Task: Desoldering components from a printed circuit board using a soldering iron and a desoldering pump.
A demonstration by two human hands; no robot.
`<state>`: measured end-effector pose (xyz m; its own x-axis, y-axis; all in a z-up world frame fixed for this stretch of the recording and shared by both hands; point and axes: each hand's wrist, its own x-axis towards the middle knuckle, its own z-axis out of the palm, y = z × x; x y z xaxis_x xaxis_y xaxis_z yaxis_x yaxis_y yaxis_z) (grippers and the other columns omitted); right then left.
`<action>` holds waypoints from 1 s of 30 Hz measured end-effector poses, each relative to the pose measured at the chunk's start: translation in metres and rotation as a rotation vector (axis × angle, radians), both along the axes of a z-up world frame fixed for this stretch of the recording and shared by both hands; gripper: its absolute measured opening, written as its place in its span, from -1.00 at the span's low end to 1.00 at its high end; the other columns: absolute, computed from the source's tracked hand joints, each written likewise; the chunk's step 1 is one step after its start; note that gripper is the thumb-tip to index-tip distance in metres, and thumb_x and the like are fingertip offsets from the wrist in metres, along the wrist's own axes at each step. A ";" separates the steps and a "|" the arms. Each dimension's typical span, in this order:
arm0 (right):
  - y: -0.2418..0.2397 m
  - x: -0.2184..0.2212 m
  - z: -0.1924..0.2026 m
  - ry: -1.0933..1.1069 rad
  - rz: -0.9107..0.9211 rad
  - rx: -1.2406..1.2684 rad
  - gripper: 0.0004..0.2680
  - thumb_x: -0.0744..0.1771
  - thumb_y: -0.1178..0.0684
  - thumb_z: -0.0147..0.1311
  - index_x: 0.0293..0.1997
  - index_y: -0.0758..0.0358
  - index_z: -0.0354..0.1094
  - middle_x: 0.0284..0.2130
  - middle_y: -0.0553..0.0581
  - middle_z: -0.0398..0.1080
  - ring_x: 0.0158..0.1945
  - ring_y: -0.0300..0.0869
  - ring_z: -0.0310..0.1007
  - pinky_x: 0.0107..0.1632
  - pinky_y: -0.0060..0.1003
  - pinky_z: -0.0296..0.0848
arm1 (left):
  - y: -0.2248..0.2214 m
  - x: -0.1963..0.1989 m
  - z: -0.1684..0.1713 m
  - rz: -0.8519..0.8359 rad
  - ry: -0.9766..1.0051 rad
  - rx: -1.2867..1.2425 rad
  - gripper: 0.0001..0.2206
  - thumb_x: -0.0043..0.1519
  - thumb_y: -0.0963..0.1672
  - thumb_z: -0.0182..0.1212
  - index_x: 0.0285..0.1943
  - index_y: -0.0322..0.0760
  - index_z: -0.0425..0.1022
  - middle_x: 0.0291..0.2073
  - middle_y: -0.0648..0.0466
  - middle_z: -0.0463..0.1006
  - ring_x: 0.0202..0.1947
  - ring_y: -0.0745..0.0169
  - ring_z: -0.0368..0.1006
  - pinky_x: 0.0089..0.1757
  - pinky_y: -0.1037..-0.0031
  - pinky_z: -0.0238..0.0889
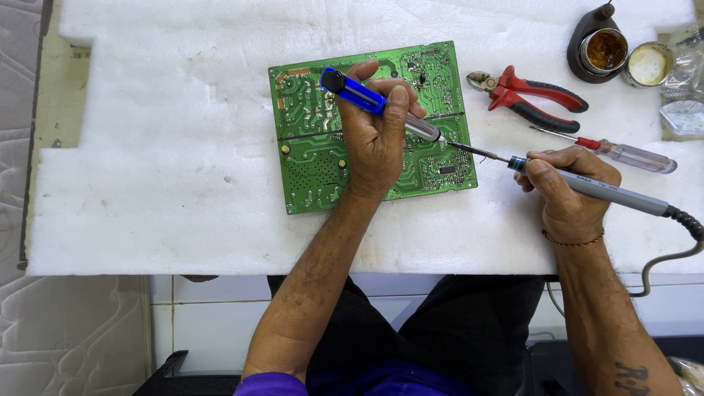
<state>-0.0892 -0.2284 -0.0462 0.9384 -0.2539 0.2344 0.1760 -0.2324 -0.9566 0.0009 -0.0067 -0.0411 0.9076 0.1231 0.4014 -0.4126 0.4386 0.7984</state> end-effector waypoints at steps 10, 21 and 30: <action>-0.002 -0.001 -0.003 -0.009 0.015 -0.015 -0.88 0.34 0.20 0.14 -0.17 0.49 0.37 -0.41 0.31 0.41 -0.42 -0.08 0.46 -0.37 -0.39 0.47 | -0.001 0.000 -0.002 -0.004 0.008 -0.022 -0.74 0.39 -0.13 -0.01 0.20 -0.18 0.09 -0.28 0.03 0.45 -0.42 0.21 0.48 -0.29 0.38 0.49; -0.007 0.001 -0.008 -0.002 0.042 -0.019 -0.88 0.31 0.19 0.16 -0.20 0.46 0.37 -0.35 0.30 0.42 -0.39 -0.08 0.48 -0.30 -0.41 0.47 | 0.000 0.001 0.000 -0.013 0.002 -0.028 -0.74 0.39 -0.13 -0.01 0.20 -0.17 0.07 -0.27 0.05 0.45 -0.38 0.23 0.48 -0.29 0.39 0.48; -0.005 0.000 -0.006 -0.015 0.034 0.030 -0.88 0.32 0.20 0.16 -0.19 0.47 0.35 -0.39 0.32 0.41 -0.40 -0.06 0.48 -0.33 -0.38 0.50 | 0.000 0.000 0.000 -0.009 0.015 -0.031 -0.73 0.39 -0.13 0.00 0.20 -0.17 0.07 -0.26 0.04 0.45 -0.39 0.22 0.48 -0.30 0.38 0.49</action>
<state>-0.0897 -0.2336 -0.0522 0.9429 -0.2294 0.2414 0.1978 -0.1972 -0.9602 0.0011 -0.0067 -0.0411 0.9145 0.1269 0.3841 -0.3967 0.4670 0.7903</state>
